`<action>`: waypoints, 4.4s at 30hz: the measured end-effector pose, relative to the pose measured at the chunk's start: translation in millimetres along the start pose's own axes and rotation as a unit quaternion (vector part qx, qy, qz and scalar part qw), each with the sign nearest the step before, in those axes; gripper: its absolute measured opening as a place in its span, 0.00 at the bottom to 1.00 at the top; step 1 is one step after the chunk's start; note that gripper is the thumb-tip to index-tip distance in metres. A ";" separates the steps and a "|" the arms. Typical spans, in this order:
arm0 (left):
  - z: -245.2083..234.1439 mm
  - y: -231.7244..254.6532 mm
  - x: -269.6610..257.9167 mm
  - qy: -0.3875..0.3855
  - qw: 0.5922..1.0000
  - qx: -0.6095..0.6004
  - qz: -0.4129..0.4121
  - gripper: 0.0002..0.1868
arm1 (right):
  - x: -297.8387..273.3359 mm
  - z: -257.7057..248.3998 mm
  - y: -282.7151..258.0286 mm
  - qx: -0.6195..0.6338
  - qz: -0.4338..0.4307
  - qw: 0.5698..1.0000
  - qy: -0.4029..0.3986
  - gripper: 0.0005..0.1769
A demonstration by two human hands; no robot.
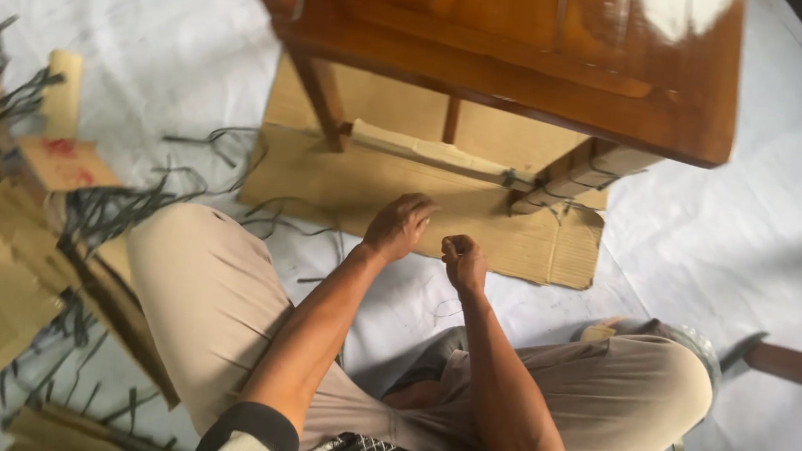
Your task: Wrapping wooden chair legs with cardboard and plastic ties for protection.
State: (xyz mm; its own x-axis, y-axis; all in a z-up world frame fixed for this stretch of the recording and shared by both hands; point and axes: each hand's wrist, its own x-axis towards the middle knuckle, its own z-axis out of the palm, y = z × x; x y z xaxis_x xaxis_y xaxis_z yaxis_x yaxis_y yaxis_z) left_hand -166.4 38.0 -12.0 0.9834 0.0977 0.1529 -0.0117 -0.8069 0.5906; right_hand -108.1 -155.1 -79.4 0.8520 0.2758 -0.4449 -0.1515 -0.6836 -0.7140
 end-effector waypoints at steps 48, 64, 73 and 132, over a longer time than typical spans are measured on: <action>-23.0 43.4 -91.1 -0.204 0.962 -0.040 -0.176 0.12 | -22.5 -7.3 -71.7 0.444 0.088 0.890 0.056 0.14; -46.9 29.9 55.1 0.021 0.998 0.051 0.008 0.18 | -15.2 -34.5 -74.2 0.573 0.114 0.806 0.096 0.16; -32.3 -16.5 117.3 0.075 0.975 0.151 0.145 0.24 | 7.4 -29.3 -105.3 0.566 0.141 0.810 0.068 0.14; 9.0 -41.7 133.5 0.097 0.984 -0.144 -0.045 0.04 | 125.5 -59.7 -129.1 -0.368 -0.086 0.926 0.012 0.12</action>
State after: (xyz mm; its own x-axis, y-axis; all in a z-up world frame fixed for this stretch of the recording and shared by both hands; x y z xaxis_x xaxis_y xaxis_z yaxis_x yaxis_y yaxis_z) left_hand -32.9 79.4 -23.3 0.9298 0.2931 0.2228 -0.0056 -0.5938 0.8046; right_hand 48.3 -72.6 -10.8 0.8446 0.4134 -0.3401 0.3620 -0.9091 -0.2062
